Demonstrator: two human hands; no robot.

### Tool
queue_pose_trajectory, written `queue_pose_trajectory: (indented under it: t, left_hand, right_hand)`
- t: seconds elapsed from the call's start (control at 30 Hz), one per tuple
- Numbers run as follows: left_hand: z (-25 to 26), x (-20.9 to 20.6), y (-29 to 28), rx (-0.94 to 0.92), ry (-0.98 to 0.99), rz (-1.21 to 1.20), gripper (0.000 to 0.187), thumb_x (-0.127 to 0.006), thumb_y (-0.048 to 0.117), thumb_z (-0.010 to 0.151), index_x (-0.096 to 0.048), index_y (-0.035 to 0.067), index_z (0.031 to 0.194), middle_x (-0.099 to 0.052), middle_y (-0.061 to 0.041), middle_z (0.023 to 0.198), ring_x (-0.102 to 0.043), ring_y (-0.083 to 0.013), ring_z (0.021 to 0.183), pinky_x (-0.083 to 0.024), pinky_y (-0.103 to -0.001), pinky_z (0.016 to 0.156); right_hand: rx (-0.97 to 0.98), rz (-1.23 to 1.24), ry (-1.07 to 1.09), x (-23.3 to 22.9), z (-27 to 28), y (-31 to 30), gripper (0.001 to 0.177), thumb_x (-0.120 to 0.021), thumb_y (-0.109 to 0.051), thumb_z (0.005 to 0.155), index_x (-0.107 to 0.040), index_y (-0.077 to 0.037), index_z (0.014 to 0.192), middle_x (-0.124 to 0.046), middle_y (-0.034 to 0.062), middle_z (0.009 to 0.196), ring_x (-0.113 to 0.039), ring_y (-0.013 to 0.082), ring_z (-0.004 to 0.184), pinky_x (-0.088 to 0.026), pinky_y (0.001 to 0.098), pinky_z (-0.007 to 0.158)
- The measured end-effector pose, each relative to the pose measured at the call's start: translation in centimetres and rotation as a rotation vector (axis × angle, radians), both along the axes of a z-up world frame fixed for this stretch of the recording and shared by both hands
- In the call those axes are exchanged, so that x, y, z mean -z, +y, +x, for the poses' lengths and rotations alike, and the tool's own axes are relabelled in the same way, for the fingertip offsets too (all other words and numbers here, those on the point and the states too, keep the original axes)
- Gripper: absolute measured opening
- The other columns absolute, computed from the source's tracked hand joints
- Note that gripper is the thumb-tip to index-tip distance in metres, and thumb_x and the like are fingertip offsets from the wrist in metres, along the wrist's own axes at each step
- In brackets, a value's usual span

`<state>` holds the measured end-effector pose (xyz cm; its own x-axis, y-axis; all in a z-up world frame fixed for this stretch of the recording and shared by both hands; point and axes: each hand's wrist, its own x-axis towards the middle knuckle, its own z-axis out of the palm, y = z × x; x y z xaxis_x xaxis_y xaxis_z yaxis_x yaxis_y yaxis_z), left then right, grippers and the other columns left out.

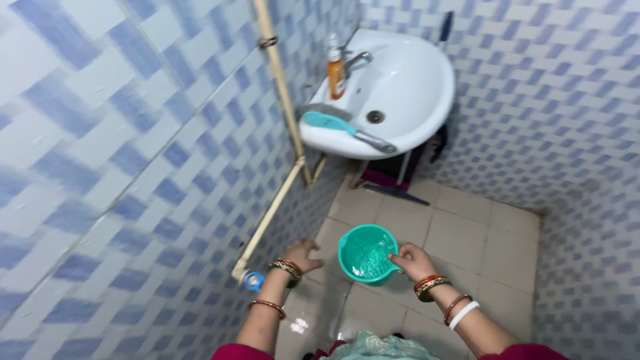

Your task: The person repeatedly fills a green plastic mug with water from a tap and splashes the water onto the tiled bathroom walls.

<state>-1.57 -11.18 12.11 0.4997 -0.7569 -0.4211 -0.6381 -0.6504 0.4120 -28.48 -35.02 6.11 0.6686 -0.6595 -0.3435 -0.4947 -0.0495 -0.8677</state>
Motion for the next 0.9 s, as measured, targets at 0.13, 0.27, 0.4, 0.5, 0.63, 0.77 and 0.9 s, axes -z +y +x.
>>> queue_pose_trajectory:
  t: [0.13, 0.27, 0.4, 0.5, 0.63, 0.77, 0.9]
  left_hand:
    - [-6.0, 3.6, -10.3, -0.097, 0.442, -0.395, 0.078, -0.081, 0.038, 0.080, -0.047, 0.009, 0.144, -0.055, -0.018, 0.142, -0.052, -0.0315, 0.134, -0.042, -0.042, 0.112]
    - [-10.7, 6.5, -20.0, -0.391, 0.858, -0.669, 0.066, -0.065, 0.003, 0.073, -0.054, 0.007, 0.138, -0.066, -0.014, 0.128, -0.062, -0.0275, 0.120, -0.050, -0.037, 0.101]
    - [-13.8, 6.0, -28.0, -0.713, 1.042, -0.766, 0.067, -0.049, -0.014, 0.072, -0.062, 0.004, 0.135, -0.068, -0.012, 0.118, -0.064, -0.0247, 0.106, -0.052, -0.035, 0.090]
    - [-15.8, 5.0, -32.7, -0.737, 1.034, -0.729, 0.069, -0.041, -0.019, 0.070, -0.067, 0.007, 0.128, -0.072, -0.009, 0.105, -0.067, -0.0217, 0.088, -0.054, -0.032, 0.074]
    - [-18.5, 4.5, -39.5, -0.675, 0.976, -0.736, 0.063, -0.039, -0.021, 0.071, -0.073, 0.001, 0.119, -0.073, -0.010, 0.093, -0.064, -0.0192, 0.071, -0.049, -0.030, 0.059]
    - [-19.9, 3.2, -47.6, -0.607, 1.082, -0.729, 0.066, -0.039, -0.022, 0.068, -0.072, 0.003, 0.119, -0.074, -0.009, 0.094, -0.068, -0.0181, 0.072, -0.052, -0.029, 0.059]
    - [-20.8, 0.8, -55.5, -0.493, 1.172, -0.614, 0.069, -0.039, -0.024, 0.065, -0.071, 0.001, 0.120, -0.073, -0.009, 0.096, -0.069, -0.0173, 0.074, -0.052, -0.030, 0.059]
  right_hand:
    - [0.065, 0.095, -0.057, -2.7, -3.4, -5.1, 0.032, -0.077, -0.036, 0.085, -0.059, -0.011, 0.086, -0.065, 0.0014, 0.063, -0.057, 0.0093, 0.052, -0.038, 0.0267, 0.042]
    - [0.128, 0.148, -0.096, -5.3, -7.8, -8.5, 0.034, -0.075, -0.035, 0.087, -0.056, -0.009, 0.094, -0.067, 0.0012, 0.069, -0.056, 0.0086, 0.056, -0.041, 0.0259, 0.044]
    - [0.171, 0.224, -0.208, -7.3, -11.8, -11.1, 0.035, -0.075, -0.028, 0.085, -0.055, -0.008, 0.106, -0.068, 0.0006, 0.078, -0.059, 0.0084, 0.063, -0.046, 0.0263, 0.051]
    - [0.128, 0.077, -0.320, -8.3, -14.2, -12.5, 0.043, -0.079, -0.022, 0.086, -0.055, -0.003, 0.116, -0.068, 0.0060, 0.084, -0.063, 0.0121, 0.072, -0.052, 0.0285, 0.062]
    - [0.214, -0.201, -0.144, -10.1, -16.9, -14.5, 0.054, -0.083, -0.019, 0.079, -0.053, -0.003, 0.122, -0.068, 0.0069, 0.105, -0.069, 0.0173, 0.096, -0.058, 0.0334, 0.080]
    - [0.294, -0.524, -0.041, -12.0, -18.3, -18.3, 0.061, -0.082, -0.024, 0.080, -0.051, -0.004, 0.129, -0.069, 0.0144, 0.121, -0.070, 0.0309, 0.109, -0.057, 0.0420, 0.090]
    - [0.503, -0.615, 0.096, -15.1, -18.1, -23.4, 0.074, -0.082, -0.036, 0.079, -0.045, -0.009, 0.138, -0.068, 0.0143, 0.122, -0.069, 0.0322, 0.115, -0.056, 0.0459, 0.096]
